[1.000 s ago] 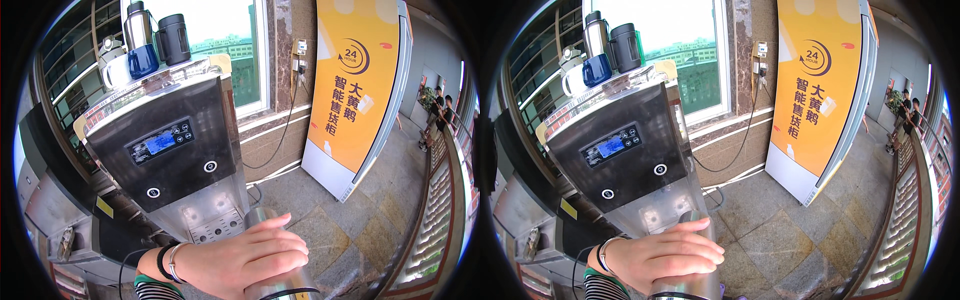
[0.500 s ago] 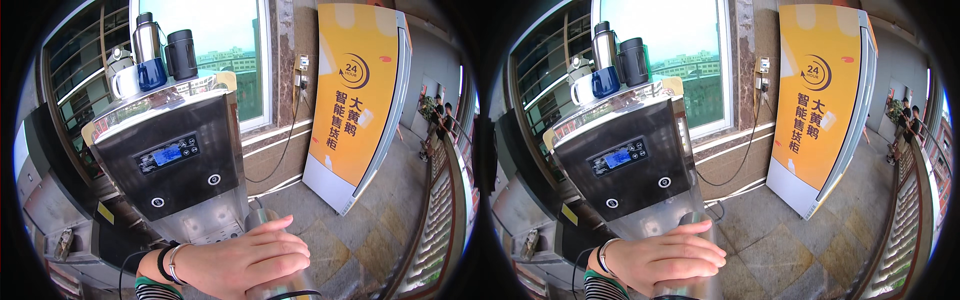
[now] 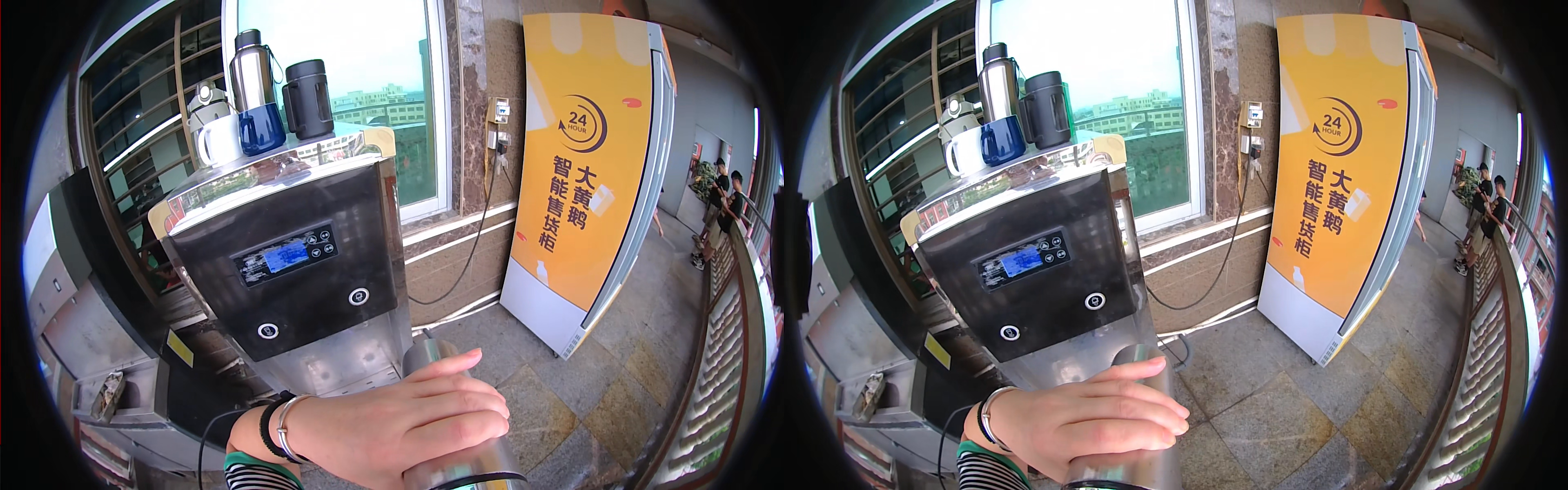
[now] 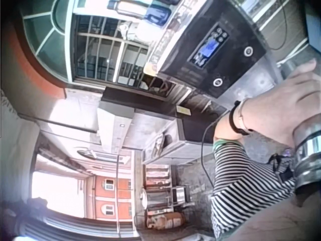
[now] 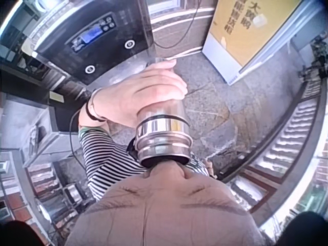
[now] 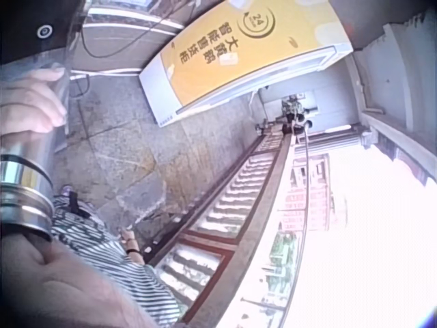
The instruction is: Refill two water bottles at a public water dispenser.
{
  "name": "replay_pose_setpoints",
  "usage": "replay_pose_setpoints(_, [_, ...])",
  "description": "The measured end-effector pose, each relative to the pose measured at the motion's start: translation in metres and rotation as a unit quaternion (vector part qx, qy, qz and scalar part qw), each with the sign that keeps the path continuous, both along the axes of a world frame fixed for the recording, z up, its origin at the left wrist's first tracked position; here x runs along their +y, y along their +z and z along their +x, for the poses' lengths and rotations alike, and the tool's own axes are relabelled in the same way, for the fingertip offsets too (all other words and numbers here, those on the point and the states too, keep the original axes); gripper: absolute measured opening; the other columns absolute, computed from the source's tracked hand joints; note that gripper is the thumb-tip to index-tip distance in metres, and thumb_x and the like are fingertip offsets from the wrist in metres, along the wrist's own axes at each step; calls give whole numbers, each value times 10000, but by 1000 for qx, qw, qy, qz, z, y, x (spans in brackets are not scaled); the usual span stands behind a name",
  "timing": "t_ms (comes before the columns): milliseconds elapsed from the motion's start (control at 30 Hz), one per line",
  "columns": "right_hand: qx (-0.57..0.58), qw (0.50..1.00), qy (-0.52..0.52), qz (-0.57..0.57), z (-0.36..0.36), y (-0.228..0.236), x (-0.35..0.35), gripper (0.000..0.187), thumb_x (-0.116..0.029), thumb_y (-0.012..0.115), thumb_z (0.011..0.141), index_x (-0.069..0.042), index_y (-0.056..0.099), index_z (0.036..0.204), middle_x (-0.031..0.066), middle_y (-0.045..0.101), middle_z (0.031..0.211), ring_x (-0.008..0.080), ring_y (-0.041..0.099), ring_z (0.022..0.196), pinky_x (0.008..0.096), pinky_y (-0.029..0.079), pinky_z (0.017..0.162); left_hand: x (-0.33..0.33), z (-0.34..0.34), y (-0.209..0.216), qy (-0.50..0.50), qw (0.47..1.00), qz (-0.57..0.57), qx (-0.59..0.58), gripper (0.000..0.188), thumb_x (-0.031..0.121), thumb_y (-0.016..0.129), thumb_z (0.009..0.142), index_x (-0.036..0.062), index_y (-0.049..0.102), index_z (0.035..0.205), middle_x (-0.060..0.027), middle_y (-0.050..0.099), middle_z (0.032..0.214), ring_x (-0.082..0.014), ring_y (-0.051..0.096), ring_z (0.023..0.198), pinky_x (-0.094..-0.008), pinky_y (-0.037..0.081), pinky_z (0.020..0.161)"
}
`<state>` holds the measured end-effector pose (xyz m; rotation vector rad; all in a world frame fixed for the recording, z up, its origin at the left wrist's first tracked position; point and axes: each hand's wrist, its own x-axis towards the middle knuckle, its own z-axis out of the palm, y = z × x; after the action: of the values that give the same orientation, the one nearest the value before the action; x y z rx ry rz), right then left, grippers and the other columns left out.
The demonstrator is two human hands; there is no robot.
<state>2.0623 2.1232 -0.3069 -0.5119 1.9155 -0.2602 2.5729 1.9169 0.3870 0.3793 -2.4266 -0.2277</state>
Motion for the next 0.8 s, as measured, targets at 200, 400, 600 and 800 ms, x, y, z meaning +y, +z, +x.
replay_pose_setpoints(200, [2,1000,23,14,3,5,-4,308,-320,639,815,-21,645,739,40,594,637,143,513,494,330,386,412,3,-2,4,-14,1000,-6,13,442,109,672,760,3,515,1159,-143,575,1129,-297,557,1090,-531,290,1053])
replay_pose_setpoints(400, [-8,1000,25,-14,7,14,-19,254,-305,635,834,-54,640,866,38,619,749,164,544,618,328,423,499,1,-2,6,-14,999,-37,18,435,105,667,765,4,515,1160,-145,572,1132,-301,558,1090,-534,305,1044])
replay_pose_setpoints(600, [-62,990,35,-121,22,75,-55,248,-291,631,854,-86,635,994,36,644,862,186,574,742,326,460,587,-1,0,-4,-17,999,30,37,499,161,717,728,15,522,1164,-150,578,1138,-313,560,1096,-537,310,1049])
replay_pose_setpoints(800, [-120,930,-6,-346,70,222,-140,279,-209,717,761,3,623,917,56,589,790,167,550,567,274,476,462,-29,2,-62,-83,962,252,61,501,220,675,836,-4,468,1233,-178,540,1218,-315,511,1192,-510,237,1095])
